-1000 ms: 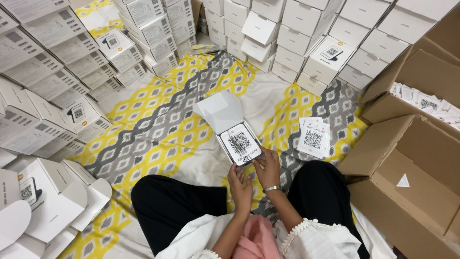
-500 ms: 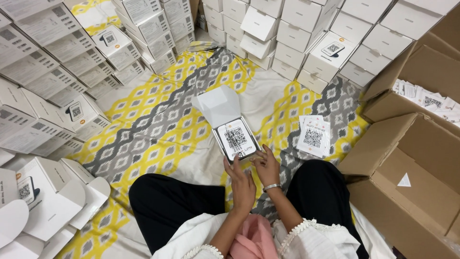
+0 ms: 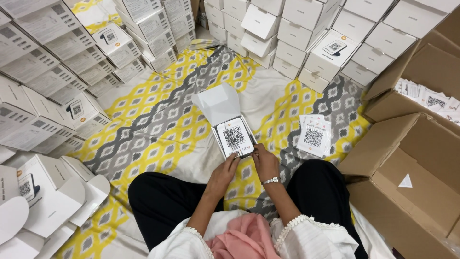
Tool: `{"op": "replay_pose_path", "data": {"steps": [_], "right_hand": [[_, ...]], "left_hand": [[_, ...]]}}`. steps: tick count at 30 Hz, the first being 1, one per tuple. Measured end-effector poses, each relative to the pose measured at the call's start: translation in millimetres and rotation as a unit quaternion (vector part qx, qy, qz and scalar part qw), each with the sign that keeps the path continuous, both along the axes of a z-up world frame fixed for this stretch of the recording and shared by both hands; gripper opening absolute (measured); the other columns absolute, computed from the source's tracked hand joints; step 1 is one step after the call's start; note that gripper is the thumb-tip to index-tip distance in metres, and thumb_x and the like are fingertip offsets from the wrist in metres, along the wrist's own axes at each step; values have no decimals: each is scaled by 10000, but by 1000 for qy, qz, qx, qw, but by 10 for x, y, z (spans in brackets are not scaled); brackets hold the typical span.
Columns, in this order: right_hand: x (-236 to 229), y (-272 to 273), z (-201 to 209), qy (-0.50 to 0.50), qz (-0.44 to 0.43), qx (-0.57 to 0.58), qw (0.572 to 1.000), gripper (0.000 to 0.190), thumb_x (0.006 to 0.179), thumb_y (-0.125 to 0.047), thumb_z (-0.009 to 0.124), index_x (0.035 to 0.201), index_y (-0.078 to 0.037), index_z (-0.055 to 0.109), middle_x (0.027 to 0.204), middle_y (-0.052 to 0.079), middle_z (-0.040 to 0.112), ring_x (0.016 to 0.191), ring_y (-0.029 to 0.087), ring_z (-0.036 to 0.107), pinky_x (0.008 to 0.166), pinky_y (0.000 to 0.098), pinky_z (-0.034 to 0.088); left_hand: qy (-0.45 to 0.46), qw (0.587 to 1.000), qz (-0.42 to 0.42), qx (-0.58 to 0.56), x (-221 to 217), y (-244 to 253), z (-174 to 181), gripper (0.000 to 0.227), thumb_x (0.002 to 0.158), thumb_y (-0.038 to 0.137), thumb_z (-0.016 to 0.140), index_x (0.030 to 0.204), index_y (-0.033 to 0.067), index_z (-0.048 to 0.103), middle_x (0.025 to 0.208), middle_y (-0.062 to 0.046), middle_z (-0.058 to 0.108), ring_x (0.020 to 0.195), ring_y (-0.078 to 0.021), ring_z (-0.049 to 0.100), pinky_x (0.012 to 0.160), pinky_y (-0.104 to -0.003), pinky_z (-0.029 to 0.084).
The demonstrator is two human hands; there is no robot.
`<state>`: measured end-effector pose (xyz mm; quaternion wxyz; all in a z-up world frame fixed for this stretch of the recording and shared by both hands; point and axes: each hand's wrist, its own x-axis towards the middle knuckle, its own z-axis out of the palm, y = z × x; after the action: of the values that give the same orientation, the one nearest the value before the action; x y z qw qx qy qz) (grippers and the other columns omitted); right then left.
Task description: The person packs electronic devices and power adapters into branded white boxes.
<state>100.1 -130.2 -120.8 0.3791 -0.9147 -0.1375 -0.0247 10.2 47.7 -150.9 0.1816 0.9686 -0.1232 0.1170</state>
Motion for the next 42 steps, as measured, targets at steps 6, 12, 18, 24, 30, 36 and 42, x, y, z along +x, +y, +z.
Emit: {"op": "replay_pose_path", "data": {"steps": [6,12,18,24,30,36,42], "right_hand": [[28,11,-100,-21,-17,19,999,327,862,-174,768,1110,-101,566,879,44,783,730,249,755,604,394,575],[34,66,-51,-22,-46,11,999,338,831,-205,808,1045,-121,560,814,12,781,653,236,740,570,393,551],[67,64,-68,-38,-57,22,997,337,802,-184,813,1026,-122,568,789,12,773,680,230,745,577,382,554],[18,48,48,24,-57,35,997,426,791,-138,774,1173,-130,586,873,33,779,704,229,754,639,389,577],[-112,61,348,7,-41,-25,999,491,821,-130,758,1296,-208,666,1276,118,567,1077,279,641,862,398,558],[-60,49,13,-11,22,8,1000,525,819,-69,715,1322,-208,659,1437,151,532,1287,359,542,1014,423,488],[12,17,16,52,60,107,991,573,801,-11,695,1340,-198,645,1503,167,499,1313,349,553,985,410,538]], "left_hand": [[-67,993,-84,46,76,139,-29,474,859,5,628,1331,21,590,1427,-152,556,1106,-301,659,912,-370,559],[-158,971,-127,126,196,144,16,461,851,82,635,1309,33,620,1366,-155,574,1151,-250,626,1015,-365,496],[-130,988,-58,64,314,61,223,491,792,75,635,1281,20,644,1323,-97,621,1197,-253,592,1014,-380,492],[-76,996,-49,24,334,7,221,487,794,41,631,1280,23,651,1317,-86,631,1165,-258,599,965,-382,513],[-71,997,-22,4,305,-110,289,490,785,30,629,1273,35,669,1289,-85,640,1156,-267,598,968,-392,509],[-50,998,-17,-31,247,-143,319,510,748,-12,658,1256,35,674,1287,-84,641,1185,-269,596,1002,-380,513],[-129,978,129,-101,276,-247,499,569,840,202,783,1346,59,564,1349,-209,573,1212,-370,549,1025,-473,445]]}}
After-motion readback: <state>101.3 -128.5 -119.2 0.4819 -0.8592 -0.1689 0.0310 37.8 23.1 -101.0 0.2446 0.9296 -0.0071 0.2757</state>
